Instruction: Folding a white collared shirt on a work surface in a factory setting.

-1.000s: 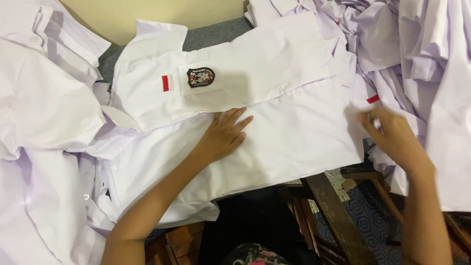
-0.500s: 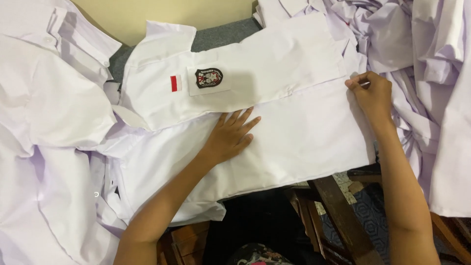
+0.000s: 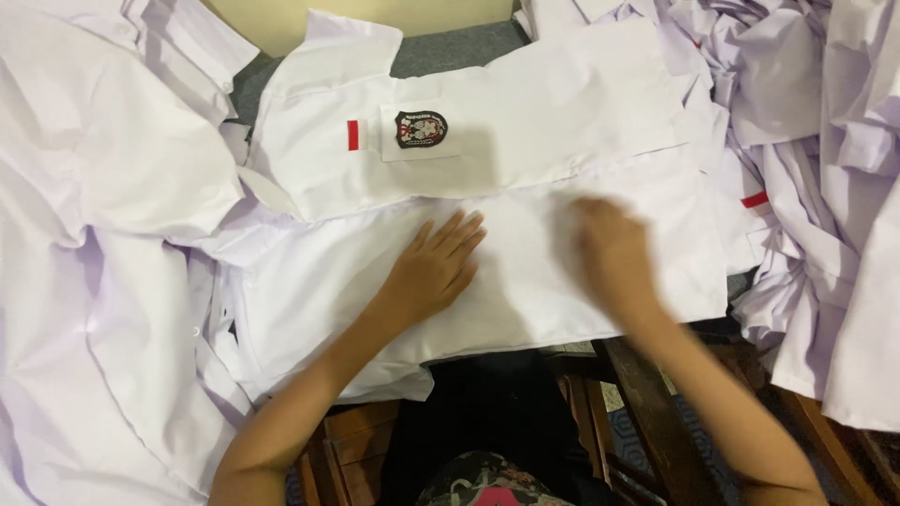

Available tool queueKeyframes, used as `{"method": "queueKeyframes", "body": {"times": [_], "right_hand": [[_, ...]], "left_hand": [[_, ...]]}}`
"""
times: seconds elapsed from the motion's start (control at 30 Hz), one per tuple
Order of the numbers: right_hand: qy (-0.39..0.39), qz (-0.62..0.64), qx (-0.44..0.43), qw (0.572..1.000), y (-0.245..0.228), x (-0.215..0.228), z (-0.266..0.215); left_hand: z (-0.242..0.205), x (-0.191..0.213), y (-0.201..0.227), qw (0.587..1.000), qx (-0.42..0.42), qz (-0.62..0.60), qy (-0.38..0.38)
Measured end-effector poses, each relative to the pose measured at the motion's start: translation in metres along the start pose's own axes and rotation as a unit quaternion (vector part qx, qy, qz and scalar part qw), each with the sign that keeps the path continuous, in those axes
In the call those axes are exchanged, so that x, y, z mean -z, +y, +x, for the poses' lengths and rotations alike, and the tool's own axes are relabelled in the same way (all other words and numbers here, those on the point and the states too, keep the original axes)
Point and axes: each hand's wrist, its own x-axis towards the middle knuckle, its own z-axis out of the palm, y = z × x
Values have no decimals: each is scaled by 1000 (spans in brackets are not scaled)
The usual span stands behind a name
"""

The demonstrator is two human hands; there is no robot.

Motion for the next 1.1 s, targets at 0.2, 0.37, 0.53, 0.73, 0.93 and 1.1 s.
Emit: {"method": "queueKeyframes", "body": {"times": [0.2,0.37,0.53,0.73,0.93,1.1], "right_hand": [[-97,239,195,946,-149,-15,-16],[-73,258,253,929,-259,-33,3],[-160,281,196,926,-324,-64,46],[-58,223,159,960,-310,-101,34],[-48,183,155,970,-247,-93,21],[-47,132,161,977,-161,-81,15]], "left_hand": [[-88,31,-18,991,94,68,74],[-168,51,-65,949,261,147,100],[-169,61,-56,942,314,112,24],[-169,60,-52,936,347,57,26],[-171,56,-54,941,324,87,50],[-170,61,-53,938,341,54,28]]}}
